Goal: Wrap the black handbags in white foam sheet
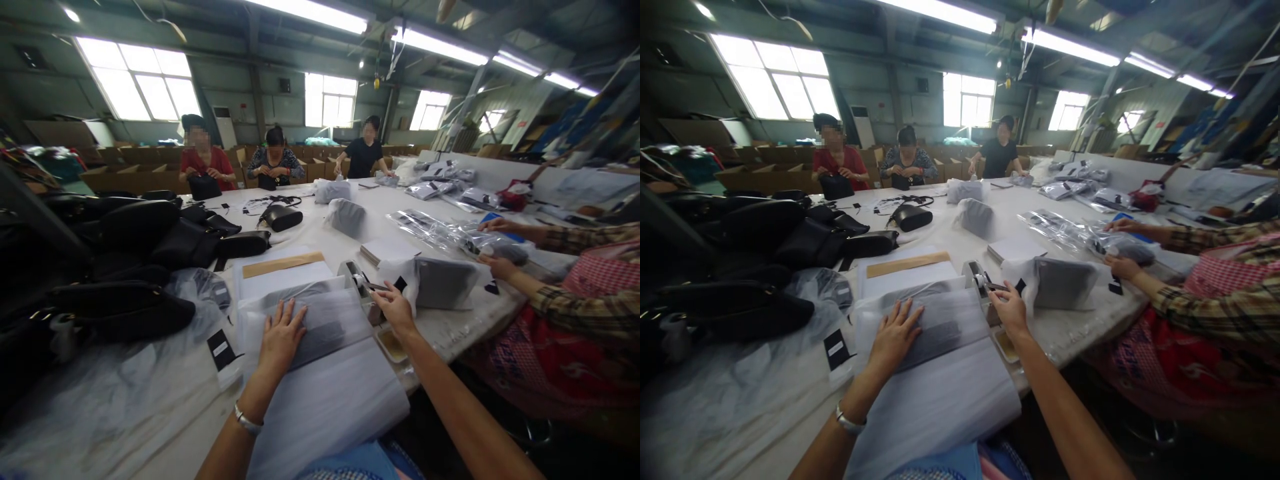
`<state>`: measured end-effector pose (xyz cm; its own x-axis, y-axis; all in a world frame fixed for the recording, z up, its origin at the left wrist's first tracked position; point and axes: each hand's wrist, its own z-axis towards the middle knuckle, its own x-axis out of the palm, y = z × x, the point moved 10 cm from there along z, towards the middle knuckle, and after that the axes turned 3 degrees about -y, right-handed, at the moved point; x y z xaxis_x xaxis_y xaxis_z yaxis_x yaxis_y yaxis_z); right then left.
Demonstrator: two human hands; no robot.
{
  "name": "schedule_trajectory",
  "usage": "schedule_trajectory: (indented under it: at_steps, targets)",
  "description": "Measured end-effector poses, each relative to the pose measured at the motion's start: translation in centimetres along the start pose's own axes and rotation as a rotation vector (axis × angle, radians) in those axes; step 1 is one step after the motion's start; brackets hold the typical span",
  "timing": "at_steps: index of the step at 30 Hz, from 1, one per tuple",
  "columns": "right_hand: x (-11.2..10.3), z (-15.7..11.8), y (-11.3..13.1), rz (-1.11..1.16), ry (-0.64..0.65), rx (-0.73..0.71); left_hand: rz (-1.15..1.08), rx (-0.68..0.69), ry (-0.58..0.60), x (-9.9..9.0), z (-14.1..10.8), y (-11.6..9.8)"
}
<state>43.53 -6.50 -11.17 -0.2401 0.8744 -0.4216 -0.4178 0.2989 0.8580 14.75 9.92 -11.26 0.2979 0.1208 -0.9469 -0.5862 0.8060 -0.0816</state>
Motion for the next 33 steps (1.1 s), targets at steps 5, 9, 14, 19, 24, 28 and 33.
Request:
schedule_trajectory:
  at_steps: [5, 9, 14, 19, 24, 28, 33]
  targets:
    - [-2.1, -2.8, 1.3, 0.199, -0.041, 0.040, -0.001, -0.004, 0.011, 0.0, 0.0, 0.0]
    - [-1.9, -5.4, -1.1, 0.316, 0.048, 0.260, -0.002, -0.007, 0.021, 0.2, -0.1, 0.0]
    - [-1.0, -7.1, -4.4, 0.362, 0.101, 0.363, 0.005, -0.011, 0.025, 0.1, -0.1, 0.0]
    - [-1.4, -5.1, -4.4, 0.147, 0.115, 0.204, 0.012, -0.009, 0.036, 0.0, 0.0, -0.1]
    - [-4.2, -3.3, -3.1, -0.054, 0.109, -0.007, 0.012, -0.006, 0.024, 0.0, 0.0, 0.0]
    - [-4.9, -4.2, 1.1, -0.399, 0.311, -0.479, 0.015, 0.001, 0.021, 0.1, 0.0, -0.1]
    - [-3.1, -5.5, 6.4, -0.486, 0.650, -0.847, 0.007, 0.010, 0.019, 0.2, 0.0, -0.1]
